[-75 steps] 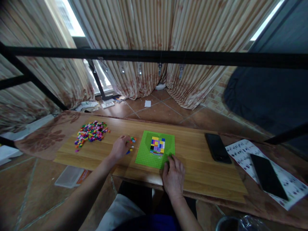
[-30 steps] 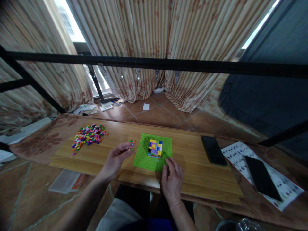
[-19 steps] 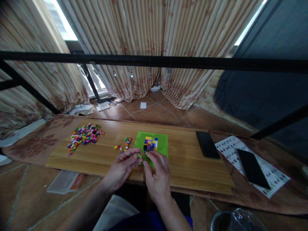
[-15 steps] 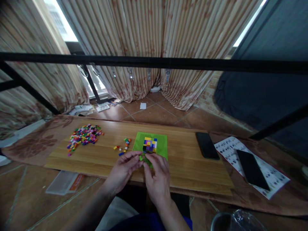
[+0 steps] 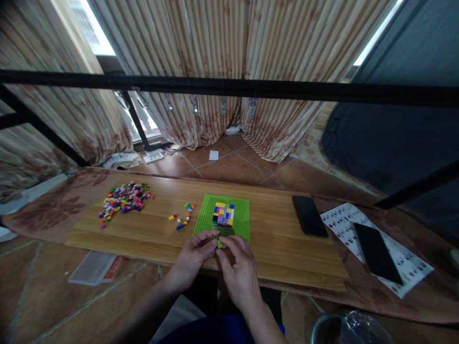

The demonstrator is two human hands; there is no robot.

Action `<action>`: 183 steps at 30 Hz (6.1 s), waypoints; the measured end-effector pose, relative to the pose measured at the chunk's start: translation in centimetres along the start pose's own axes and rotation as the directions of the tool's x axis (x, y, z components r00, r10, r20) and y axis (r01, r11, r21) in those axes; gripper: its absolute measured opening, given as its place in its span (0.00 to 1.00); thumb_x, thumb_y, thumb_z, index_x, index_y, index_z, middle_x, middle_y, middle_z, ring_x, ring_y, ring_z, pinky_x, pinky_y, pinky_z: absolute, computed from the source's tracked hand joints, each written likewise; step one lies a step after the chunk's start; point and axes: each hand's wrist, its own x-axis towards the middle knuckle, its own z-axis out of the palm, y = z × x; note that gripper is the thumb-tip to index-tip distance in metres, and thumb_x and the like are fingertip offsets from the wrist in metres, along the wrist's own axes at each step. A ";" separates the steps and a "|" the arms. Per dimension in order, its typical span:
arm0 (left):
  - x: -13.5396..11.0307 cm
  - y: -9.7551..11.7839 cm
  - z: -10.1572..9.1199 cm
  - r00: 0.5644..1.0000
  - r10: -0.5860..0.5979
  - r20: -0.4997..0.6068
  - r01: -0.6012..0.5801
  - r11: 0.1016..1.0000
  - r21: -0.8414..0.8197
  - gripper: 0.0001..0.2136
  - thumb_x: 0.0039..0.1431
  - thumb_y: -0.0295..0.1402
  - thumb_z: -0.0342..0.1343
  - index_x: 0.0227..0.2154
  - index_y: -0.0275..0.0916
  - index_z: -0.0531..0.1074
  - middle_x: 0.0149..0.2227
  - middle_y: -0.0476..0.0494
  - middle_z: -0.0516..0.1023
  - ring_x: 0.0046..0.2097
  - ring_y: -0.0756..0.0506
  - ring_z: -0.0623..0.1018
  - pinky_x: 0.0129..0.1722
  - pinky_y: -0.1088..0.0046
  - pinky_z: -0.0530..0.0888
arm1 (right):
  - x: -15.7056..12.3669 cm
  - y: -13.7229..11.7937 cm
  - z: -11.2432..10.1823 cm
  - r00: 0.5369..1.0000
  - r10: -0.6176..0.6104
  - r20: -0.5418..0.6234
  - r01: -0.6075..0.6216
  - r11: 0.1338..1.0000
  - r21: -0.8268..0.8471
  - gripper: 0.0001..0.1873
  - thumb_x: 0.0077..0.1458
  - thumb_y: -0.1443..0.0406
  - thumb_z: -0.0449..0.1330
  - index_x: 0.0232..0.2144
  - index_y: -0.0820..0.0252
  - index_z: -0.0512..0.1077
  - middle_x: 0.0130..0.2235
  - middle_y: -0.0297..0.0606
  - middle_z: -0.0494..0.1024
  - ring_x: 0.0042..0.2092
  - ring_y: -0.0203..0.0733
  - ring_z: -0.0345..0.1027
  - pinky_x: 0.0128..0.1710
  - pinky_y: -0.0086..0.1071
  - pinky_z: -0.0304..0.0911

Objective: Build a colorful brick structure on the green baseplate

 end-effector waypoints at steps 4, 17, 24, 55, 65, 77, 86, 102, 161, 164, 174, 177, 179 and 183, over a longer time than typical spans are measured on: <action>0.2 0.0 -0.1 0.999 0.014 0.046 -0.014 1.000 -0.005 0.16 0.46 0.37 0.68 0.39 0.38 0.77 0.37 0.45 0.79 0.37 0.48 0.76 0.41 0.71 0.72 | 0.6 0.3 -0.6 0.997 0.022 0.068 -0.028 0.995 0.098 0.11 0.59 0.59 0.59 0.43 0.52 0.76 0.44 0.38 0.76 0.46 0.41 0.71 0.46 0.37 0.69; 4.9 -0.4 -2.6 0.896 0.371 -0.243 -0.240 0.867 0.437 0.14 0.49 0.34 0.63 0.40 0.37 0.74 0.37 0.45 0.76 0.35 0.48 0.74 0.36 0.72 0.70 | 4.8 4.1 1.1 0.960 -0.232 -0.157 0.147 0.894 -0.423 0.13 0.61 0.60 0.56 0.43 0.54 0.78 0.49 0.42 0.73 0.50 0.46 0.63 0.50 0.43 0.62; 7.4 -0.4 -1.8 0.918 0.354 -0.179 -0.230 0.842 0.488 0.19 0.45 0.32 0.66 0.43 0.38 0.73 0.44 0.41 0.75 0.42 0.44 0.74 0.43 0.67 0.71 | 4.7 4.9 2.3 0.945 -0.303 -0.122 0.183 0.801 -0.570 0.13 0.61 0.63 0.56 0.46 0.53 0.77 0.58 0.44 0.69 0.55 0.50 0.59 0.51 0.46 0.59; 8.8 -1.3 -0.3 0.916 0.349 -0.195 -0.225 0.853 0.471 0.21 0.43 0.26 0.64 0.44 0.36 0.73 0.42 0.40 0.76 0.46 0.43 0.75 0.51 0.62 0.69 | 2.7 5.6 3.7 0.916 -0.319 -0.242 0.132 0.811 -0.570 0.15 0.60 0.65 0.56 0.48 0.51 0.74 0.59 0.43 0.68 0.57 0.50 0.59 0.53 0.46 0.58; 9.0 -1.7 -0.5 0.919 0.345 -0.190 -0.184 0.803 0.567 0.23 0.44 0.31 0.65 0.47 0.35 0.72 0.41 0.39 0.77 0.46 0.42 0.75 0.51 0.62 0.68 | 2.5 5.2 4.3 0.926 -0.259 -0.276 0.108 0.881 -0.461 0.16 0.61 0.66 0.53 0.49 0.52 0.74 0.59 0.44 0.67 0.56 0.49 0.60 0.53 0.47 0.59; 9.0 -2.1 0.8 0.885 0.391 -0.253 -0.162 0.768 0.620 0.20 0.46 0.27 0.63 0.45 0.37 0.72 0.45 0.40 0.77 0.48 0.43 0.76 0.52 0.65 0.69 | 2.4 4.4 4.5 0.943 -0.215 -0.254 0.074 0.879 -0.470 0.15 0.63 0.66 0.52 0.46 0.59 0.75 0.58 0.47 0.68 0.56 0.49 0.59 0.53 0.45 0.59; 7.3 -0.7 -3.3 0.855 0.439 -0.277 -0.264 0.827 0.496 0.15 0.50 0.31 0.62 0.43 0.37 0.73 0.42 0.41 0.78 0.39 0.47 0.77 0.42 0.69 0.72 | 0.9 4.7 2.2 0.934 -0.227 -0.275 0.080 0.884 -0.460 0.15 0.63 0.65 0.51 0.48 0.56 0.73 0.57 0.47 0.68 0.57 0.49 0.62 0.53 0.48 0.59; 8.5 3.1 -12.8 0.837 0.547 -0.020 -0.099 0.188 0.977 0.20 0.52 0.21 0.50 0.46 0.39 0.75 0.45 0.40 0.76 0.48 0.44 0.74 0.52 0.63 0.71 | -1.9 8.0 0.8 0.959 -0.173 -0.227 0.050 0.885 -0.463 0.15 0.62 0.61 0.51 0.42 0.61 0.75 0.53 0.49 0.72 0.54 0.51 0.65 0.52 0.49 0.62; -0.9 -1.4 -2.2 0.989 -0.144 0.011 0.144 0.975 -0.170 0.18 0.39 0.35 0.72 0.35 0.36 0.78 0.32 0.47 0.77 0.29 0.54 0.74 0.34 0.76 0.72 | -1.3 -0.2 1.8 0.996 0.014 -0.090 -0.012 1.000 0.025 0.15 0.58 0.60 0.60 0.48 0.53 0.74 0.49 0.43 0.76 0.51 0.45 0.71 0.50 0.41 0.69; -0.8 -1.5 -1.4 0.982 -0.186 0.038 0.190 0.958 -0.216 0.18 0.39 0.34 0.72 0.34 0.35 0.77 0.32 0.46 0.77 0.30 0.53 0.74 0.33 0.77 0.71 | -1.7 0.2 1.8 0.994 0.017 -0.111 -0.017 1.000 0.003 0.12 0.58 0.61 0.59 0.44 0.53 0.76 0.45 0.42 0.78 0.48 0.45 0.72 0.47 0.40 0.71; 0.0 -1.1 0.1 0.967 -0.247 0.066 0.256 0.944 -0.209 0.16 0.39 0.35 0.71 0.33 0.36 0.77 0.32 0.44 0.78 0.32 0.51 0.76 0.36 0.75 0.72 | -0.8 1.1 0.5 0.987 -0.024 -0.161 0.016 0.999 -0.047 0.10 0.59 0.60 0.59 0.42 0.53 0.76 0.44 0.40 0.77 0.47 0.43 0.71 0.47 0.38 0.69; 0.8 -1.2 -0.1 0.994 -0.086 -0.071 0.085 0.996 -0.028 0.13 0.45 0.35 0.67 0.35 0.37 0.76 0.34 0.45 0.79 0.34 0.50 0.76 0.38 0.73 0.72 | 0.9 1.9 0.3 0.979 -0.050 -0.197 0.026 0.992 -0.123 0.11 0.60 0.59 0.58 0.42 0.54 0.76 0.44 0.40 0.77 0.47 0.43 0.70 0.48 0.40 0.67; 1.7 -1.2 -0.6 0.978 0.098 -0.183 -0.073 0.987 0.142 0.11 0.49 0.34 0.63 0.36 0.38 0.76 0.35 0.45 0.79 0.37 0.49 0.76 0.41 0.72 0.72 | 2.3 2.6 0.3 0.971 -0.094 -0.222 0.047 0.977 -0.207 0.12 0.61 0.59 0.57 0.42 0.55 0.77 0.44 0.41 0.76 0.47 0.44 0.69 0.49 0.41 0.65; 3.7 -1.3 -2.0 0.914 0.309 -0.264 -0.190 0.899 0.394 0.12 0.51 0.31 0.59 0.40 0.38 0.74 0.40 0.44 0.78 0.40 0.47 0.76 0.42 0.71 0.72 | 4.2 3.8 1.1 0.957 -0.183 -0.224 0.096 0.931 -0.351 0.13 0.62 0.59 0.55 0.42 0.55 0.77 0.47 0.42 0.74 0.49 0.45 0.66 0.50 0.43 0.63</action>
